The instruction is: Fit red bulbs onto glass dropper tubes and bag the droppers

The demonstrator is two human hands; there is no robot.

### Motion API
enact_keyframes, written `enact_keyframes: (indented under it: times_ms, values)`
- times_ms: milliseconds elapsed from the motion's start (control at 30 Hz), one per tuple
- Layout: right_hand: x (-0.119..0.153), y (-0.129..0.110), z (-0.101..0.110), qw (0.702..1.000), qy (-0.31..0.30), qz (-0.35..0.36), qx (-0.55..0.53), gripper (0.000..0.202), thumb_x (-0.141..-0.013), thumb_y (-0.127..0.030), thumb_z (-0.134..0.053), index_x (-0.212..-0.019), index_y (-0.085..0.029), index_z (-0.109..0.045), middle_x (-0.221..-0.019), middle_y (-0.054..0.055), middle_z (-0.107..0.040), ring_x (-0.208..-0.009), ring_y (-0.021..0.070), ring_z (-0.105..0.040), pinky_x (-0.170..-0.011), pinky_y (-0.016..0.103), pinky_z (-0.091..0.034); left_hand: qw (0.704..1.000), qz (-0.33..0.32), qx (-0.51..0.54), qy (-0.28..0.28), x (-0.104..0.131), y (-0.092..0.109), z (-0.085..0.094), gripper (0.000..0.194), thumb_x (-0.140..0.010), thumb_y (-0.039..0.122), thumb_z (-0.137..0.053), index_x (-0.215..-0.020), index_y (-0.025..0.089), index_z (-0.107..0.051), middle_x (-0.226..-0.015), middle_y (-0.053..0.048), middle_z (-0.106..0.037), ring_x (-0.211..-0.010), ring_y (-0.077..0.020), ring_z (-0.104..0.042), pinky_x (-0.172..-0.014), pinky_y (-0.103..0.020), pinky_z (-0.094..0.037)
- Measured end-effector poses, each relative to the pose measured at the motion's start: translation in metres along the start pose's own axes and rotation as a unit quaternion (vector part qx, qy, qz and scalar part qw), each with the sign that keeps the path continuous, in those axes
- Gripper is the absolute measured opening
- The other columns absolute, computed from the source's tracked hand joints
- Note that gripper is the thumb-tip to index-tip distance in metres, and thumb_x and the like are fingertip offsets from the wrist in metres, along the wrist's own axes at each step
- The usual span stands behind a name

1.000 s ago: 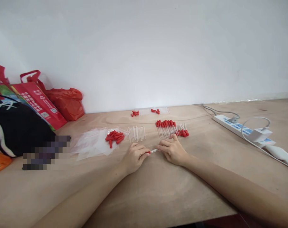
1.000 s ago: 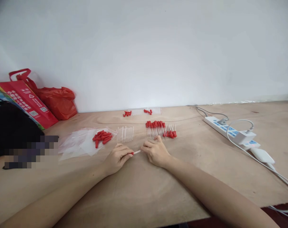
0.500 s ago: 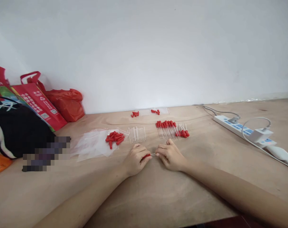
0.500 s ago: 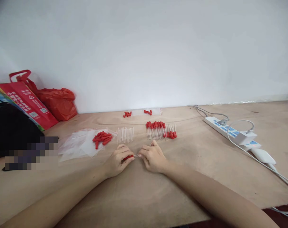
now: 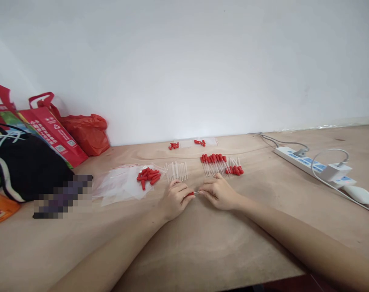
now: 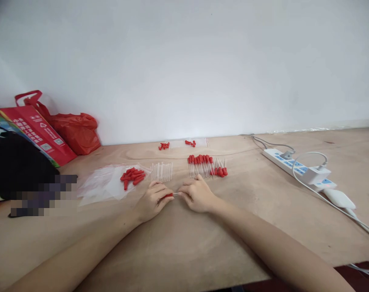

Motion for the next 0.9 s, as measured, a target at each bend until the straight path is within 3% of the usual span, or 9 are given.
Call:
enact_keyframes:
  times_ms: [100, 167, 233, 333, 400, 633, 900]
  values:
    - [0.000, 0.000, 0.007, 0.999, 0.000, 0.009, 0.033, 0.018, -0.081, -0.022, -0.045, -0.083, -0.022, -0.062, -0.075, 0.002, -0.061, -0.074, 0.0138, -0.048, -0.066, 0.029, -0.021, 0.999, 0.015, -0.026, 0.013, 0.001, -0.007, 0.007, 0.017, -0.085, 0.027, -0.044, -0.090, 0.019, -0.057, -0.081, -0.002, -0.062, -0.077, -0.0152, -0.054, -0.083, -0.034, -0.033]
    - [-0.003, 0.006, 0.009, 0.999, 0.003, -0.025, 0.040, 0.019, -0.080, -0.022, -0.045, -0.083, -0.022, -0.063, -0.075, 0.003, -0.061, -0.075, 0.0148, -0.050, -0.066, 0.029, -0.022, 0.996, 0.054, -0.064, 0.028, 0.004, -0.019, 0.016, 0.025, -0.081, 0.032, -0.049, -0.102, 0.018, -0.054, -0.091, -0.005, -0.061, -0.086, -0.0190, -0.052, -0.084, -0.035, -0.033]
    - [-0.010, 0.020, 0.010, 0.994, 0.018, -0.101, 0.025, 0.021, -0.080, -0.022, -0.042, -0.083, -0.022, -0.063, -0.076, 0.003, -0.063, -0.076, 0.0153, -0.052, -0.067, 0.028, -0.024, 0.984, 0.123, -0.115, 0.051, 0.009, -0.039, 0.029, 0.035, -0.077, 0.035, -0.054, -0.107, 0.017, -0.051, -0.099, -0.008, -0.058, -0.093, -0.0232, -0.050, -0.084, -0.038, -0.033]
    - [-0.027, 0.044, 0.008, 0.971, 0.051, -0.233, -0.001, 0.025, -0.080, -0.023, -0.039, -0.093, -0.020, -0.061, -0.082, 0.003, -0.065, -0.076, 0.0157, -0.055, -0.067, 0.027, -0.028, 0.956, 0.229, -0.169, 0.075, 0.020, -0.072, 0.047, 0.021, -0.076, 0.030, -0.053, -0.094, 0.018, -0.056, -0.095, -0.007, -0.058, -0.091, -0.0234, -0.051, -0.079, -0.036, -0.035]
    - [-0.040, 0.055, 0.005, 0.955, 0.068, -0.288, 0.017, 0.028, -0.078, -0.022, -0.040, -0.100, -0.018, -0.057, -0.085, 0.005, -0.065, -0.082, 0.0179, -0.056, -0.070, 0.028, -0.028, 0.941, 0.264, -0.200, 0.066, 0.027, -0.088, 0.055, 0.014, -0.077, 0.029, -0.051, -0.083, 0.019, -0.059, -0.089, -0.006, -0.057, -0.088, -0.0233, -0.050, -0.075, -0.035, -0.036]
    - [-0.070, 0.064, -0.017, 0.927, 0.034, -0.363, 0.091, 0.026, -0.076, -0.020, -0.041, -0.097, -0.012, -0.051, -0.084, 0.012, -0.064, -0.082, 0.0222, -0.057, -0.075, 0.034, -0.024, 0.920, 0.275, -0.279, 0.025, 0.038, -0.109, 0.058, 0.019, -0.081, 0.024, -0.046, -0.087, 0.022, -0.063, -0.091, -0.006, -0.057, -0.088, -0.0237, -0.050, -0.071, -0.035, -0.036]
    - [-0.074, 0.062, -0.022, 0.929, 0.030, -0.350, 0.118, 0.024, -0.076, -0.021, -0.039, -0.093, -0.012, -0.055, -0.096, 0.015, -0.061, -0.089, 0.0229, -0.055, -0.076, 0.036, -0.024, 0.929, 0.254, -0.268, 0.011, 0.036, -0.115, 0.053, 0.022, -0.081, 0.020, -0.041, -0.081, 0.019, -0.064, -0.085, -0.006, -0.057, -0.083, -0.0219, -0.052, -0.071, -0.034, -0.040]
Point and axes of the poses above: each hand's wrist, its own x-axis away from the middle knuckle, its own z-axis out of the back of the hand, y = z × x, the point moved 6 cm from there along -x, towards the middle knuckle
